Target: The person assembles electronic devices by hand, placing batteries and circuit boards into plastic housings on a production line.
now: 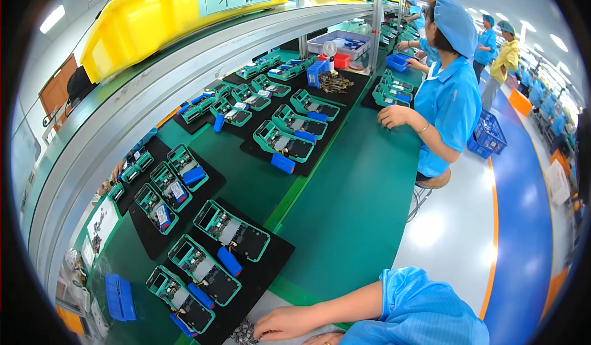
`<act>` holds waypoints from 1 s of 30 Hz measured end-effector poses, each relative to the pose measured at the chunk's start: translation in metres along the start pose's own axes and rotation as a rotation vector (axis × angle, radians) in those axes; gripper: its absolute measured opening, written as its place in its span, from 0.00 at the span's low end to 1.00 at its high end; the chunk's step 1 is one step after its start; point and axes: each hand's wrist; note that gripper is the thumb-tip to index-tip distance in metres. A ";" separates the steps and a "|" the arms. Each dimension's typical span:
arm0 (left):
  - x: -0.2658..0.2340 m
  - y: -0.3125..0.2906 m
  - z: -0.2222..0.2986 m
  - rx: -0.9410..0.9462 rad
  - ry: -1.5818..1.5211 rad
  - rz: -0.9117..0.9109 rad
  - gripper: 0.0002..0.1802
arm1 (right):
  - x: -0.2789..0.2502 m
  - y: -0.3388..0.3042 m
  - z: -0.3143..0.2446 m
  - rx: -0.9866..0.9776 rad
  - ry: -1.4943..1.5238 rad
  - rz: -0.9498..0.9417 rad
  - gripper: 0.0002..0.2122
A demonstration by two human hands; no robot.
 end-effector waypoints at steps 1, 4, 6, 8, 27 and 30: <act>-0.002 0.003 0.005 -0.066 -0.112 0.015 0.08 | 0.000 0.000 0.000 0.001 0.001 -0.002 0.09; 0.006 -0.001 0.014 -0.168 -0.162 0.114 0.09 | 0.003 -0.001 0.006 0.025 -0.021 -0.027 0.09; 0.002 0.002 0.019 -0.216 -0.174 0.076 0.09 | 0.012 -0.004 0.023 -0.055 -0.001 -0.041 0.10; 0.000 0.000 0.019 -0.268 -0.179 0.047 0.10 | 0.012 -0.002 0.023 -0.064 0.001 -0.045 0.10; -0.001 -0.008 0.011 -0.196 -0.192 -0.006 0.13 | 0.010 -0.002 0.019 -0.075 0.018 -0.061 0.09; -0.004 -0.007 0.012 -0.223 -0.202 -0.030 0.12 | 0.011 -0.002 0.022 -0.095 0.002 -0.044 0.09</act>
Point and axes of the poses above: each hand's wrist, its own y-axis towards the middle knuckle, its own x-axis out of the palm, z = x × y, and after that the axes turned 5 degrees about -y, right-handed
